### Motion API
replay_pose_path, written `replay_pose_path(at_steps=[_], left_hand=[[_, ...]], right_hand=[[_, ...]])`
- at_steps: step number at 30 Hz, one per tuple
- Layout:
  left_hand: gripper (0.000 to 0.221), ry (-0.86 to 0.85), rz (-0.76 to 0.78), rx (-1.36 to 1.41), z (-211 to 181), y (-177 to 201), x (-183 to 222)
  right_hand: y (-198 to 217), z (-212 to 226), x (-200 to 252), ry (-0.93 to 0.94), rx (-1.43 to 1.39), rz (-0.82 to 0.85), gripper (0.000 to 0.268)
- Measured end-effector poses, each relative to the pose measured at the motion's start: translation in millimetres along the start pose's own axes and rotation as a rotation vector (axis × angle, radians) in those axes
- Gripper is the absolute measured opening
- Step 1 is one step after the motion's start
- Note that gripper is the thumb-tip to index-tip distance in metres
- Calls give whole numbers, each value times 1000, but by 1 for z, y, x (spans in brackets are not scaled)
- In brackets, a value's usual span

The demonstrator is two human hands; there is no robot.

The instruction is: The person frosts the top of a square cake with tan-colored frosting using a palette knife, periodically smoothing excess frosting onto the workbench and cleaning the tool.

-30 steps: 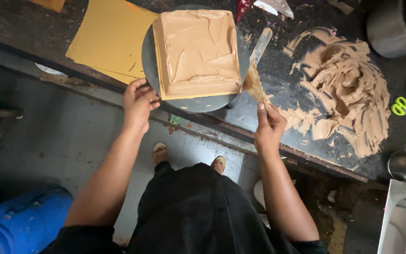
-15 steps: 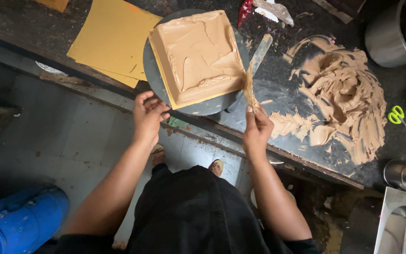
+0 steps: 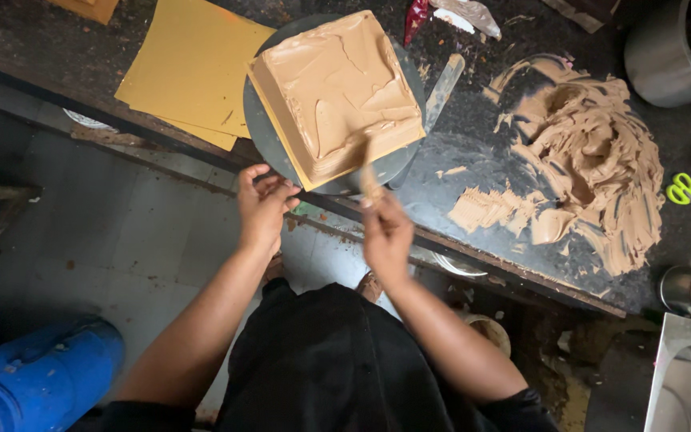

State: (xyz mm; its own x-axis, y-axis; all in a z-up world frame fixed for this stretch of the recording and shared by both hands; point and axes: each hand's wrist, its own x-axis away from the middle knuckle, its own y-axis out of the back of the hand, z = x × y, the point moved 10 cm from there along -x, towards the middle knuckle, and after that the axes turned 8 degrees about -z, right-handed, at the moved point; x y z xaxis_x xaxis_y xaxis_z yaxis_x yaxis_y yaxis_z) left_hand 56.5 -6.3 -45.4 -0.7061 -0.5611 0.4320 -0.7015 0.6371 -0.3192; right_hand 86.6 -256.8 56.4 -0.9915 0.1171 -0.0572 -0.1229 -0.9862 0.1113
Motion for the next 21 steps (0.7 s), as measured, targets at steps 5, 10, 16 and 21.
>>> replay_pose_path(at_steps=[5,10,16,21], left_hand=[[47,9,52,74,-2,1,-1],[40,61,52,2,-5,4,0],[45,103,78,-73,3,2,2],[87,-188,8,-246,-24,15,-9]], right_hand=[[-35,56,48,312,100,301,21],[47,41,34,463,219,142,4],[135,-49,-21,766,1184,-146,27],[128,-79,5,592,1190,319,12]])
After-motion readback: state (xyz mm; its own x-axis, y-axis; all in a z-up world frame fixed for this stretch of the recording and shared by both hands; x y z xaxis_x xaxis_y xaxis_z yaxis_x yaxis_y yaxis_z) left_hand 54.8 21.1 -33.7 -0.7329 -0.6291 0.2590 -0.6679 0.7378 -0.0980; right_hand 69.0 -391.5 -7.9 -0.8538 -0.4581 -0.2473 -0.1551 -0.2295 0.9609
